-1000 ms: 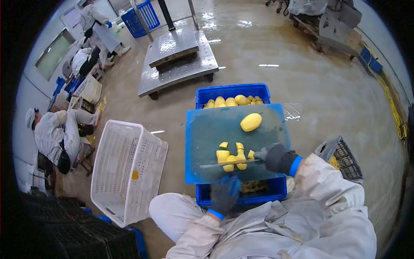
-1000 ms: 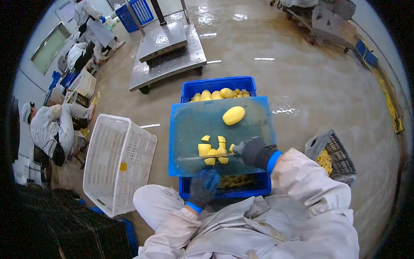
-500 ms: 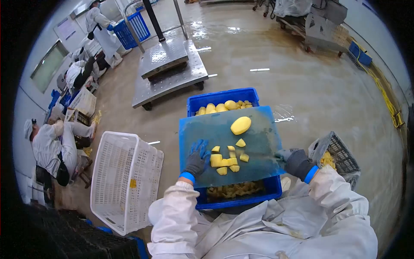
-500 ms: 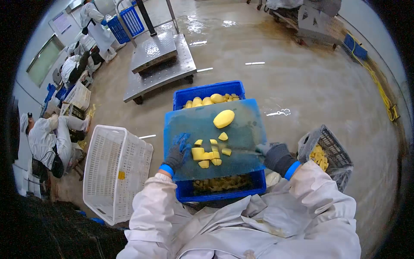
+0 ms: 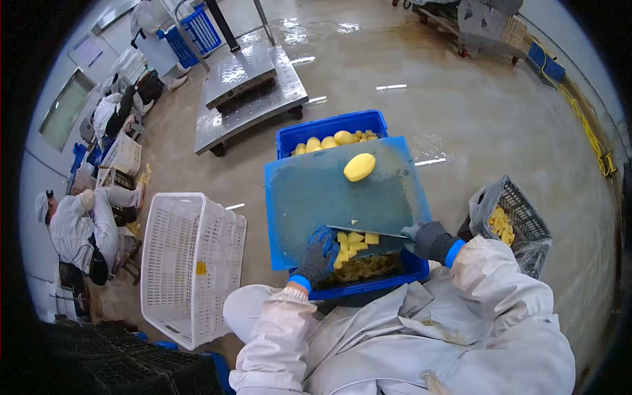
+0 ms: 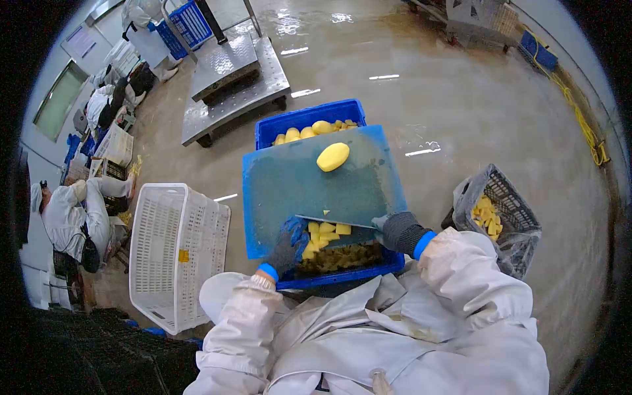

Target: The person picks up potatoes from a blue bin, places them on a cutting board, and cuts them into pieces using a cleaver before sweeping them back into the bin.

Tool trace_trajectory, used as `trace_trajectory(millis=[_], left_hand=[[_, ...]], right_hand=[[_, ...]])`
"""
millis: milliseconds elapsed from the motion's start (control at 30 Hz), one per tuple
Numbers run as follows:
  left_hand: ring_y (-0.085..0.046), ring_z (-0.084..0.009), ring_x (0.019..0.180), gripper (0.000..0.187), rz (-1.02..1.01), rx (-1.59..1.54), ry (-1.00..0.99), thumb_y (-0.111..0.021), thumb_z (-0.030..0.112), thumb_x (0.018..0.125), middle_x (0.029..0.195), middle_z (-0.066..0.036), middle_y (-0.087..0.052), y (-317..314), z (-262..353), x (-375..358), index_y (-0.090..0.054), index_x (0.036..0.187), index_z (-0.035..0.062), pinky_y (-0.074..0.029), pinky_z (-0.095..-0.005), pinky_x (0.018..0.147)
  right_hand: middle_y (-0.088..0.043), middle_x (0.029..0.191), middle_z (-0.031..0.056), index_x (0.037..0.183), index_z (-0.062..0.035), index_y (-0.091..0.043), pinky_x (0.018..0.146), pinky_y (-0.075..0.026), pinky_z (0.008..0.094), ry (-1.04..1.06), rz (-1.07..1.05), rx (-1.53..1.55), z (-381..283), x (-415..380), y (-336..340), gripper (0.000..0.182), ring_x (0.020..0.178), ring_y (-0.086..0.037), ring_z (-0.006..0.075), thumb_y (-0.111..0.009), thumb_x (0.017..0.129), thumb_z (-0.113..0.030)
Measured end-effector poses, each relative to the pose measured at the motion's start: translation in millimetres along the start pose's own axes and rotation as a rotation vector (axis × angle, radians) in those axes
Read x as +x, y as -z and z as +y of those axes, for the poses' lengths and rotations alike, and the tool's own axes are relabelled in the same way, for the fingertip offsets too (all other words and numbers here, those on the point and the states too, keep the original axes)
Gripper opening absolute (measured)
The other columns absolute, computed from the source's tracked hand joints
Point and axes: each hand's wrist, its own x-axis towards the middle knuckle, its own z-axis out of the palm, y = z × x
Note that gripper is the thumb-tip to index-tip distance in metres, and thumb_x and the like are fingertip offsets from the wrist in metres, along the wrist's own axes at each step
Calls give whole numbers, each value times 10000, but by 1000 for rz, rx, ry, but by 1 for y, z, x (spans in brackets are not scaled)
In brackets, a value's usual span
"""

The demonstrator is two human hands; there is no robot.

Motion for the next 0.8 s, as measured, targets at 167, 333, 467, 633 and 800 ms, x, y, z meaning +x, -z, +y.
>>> trace_trajectory(millis=[167, 333, 467, 633, 800], left_hand=[[-349, -418, 1216, 439, -49, 19, -132, -543, 223, 845, 1280, -220, -431, -4, 21, -40, -477, 1226, 16, -282, -494, 1026], [-433, -390, 1139, 439, -92, 99, 29, -542, 237, 837, 1230, -213, -473, -7, 76, -41, -485, 1234, 58, -331, -475, 992], [-446, -388, 1125, 408, -179, -21, -88, -530, 192, 841, 1205, -206, -500, -27, 88, -33, -493, 1217, 37, -353, -454, 975], [-436, -382, 1154, 418, 68, -208, 7, -506, 164, 877, 1265, -196, -469, -5, 80, 50, -451, 1283, 78, -353, -445, 985], [-316, -408, 1273, 548, -8, 261, -18, -504, 267, 859, 1408, -178, -324, 18, 58, 185, -347, 1369, 142, -287, -439, 1054]], right_hand=[[-643, 836, 144, 974, -145, -607, 664, -493, 466, 71, -80, 7, 8, -28, -17, 271, 783, -629, 329, -556, 770, -316], [-643, 849, 129, 952, -125, -640, 662, -488, 423, 51, -165, 97, -4, -33, -23, 251, 762, -619, 316, -586, 770, -290], [-647, 852, 135, 978, -118, -623, 671, -485, 414, 25, -49, 331, -6, -33, -21, 268, 772, -621, 322, -578, 801, -314], [-640, 743, 96, 1001, -99, -604, 552, -472, 319, -359, 62, 1050, 5, -30, -10, 241, 590, -603, 199, -604, 843, -282], [-580, 644, 44, 973, -36, -583, 414, -432, 241, -533, 530, 1769, 17, -15, -3, 187, 485, -538, 114, -617, 851, -173]])
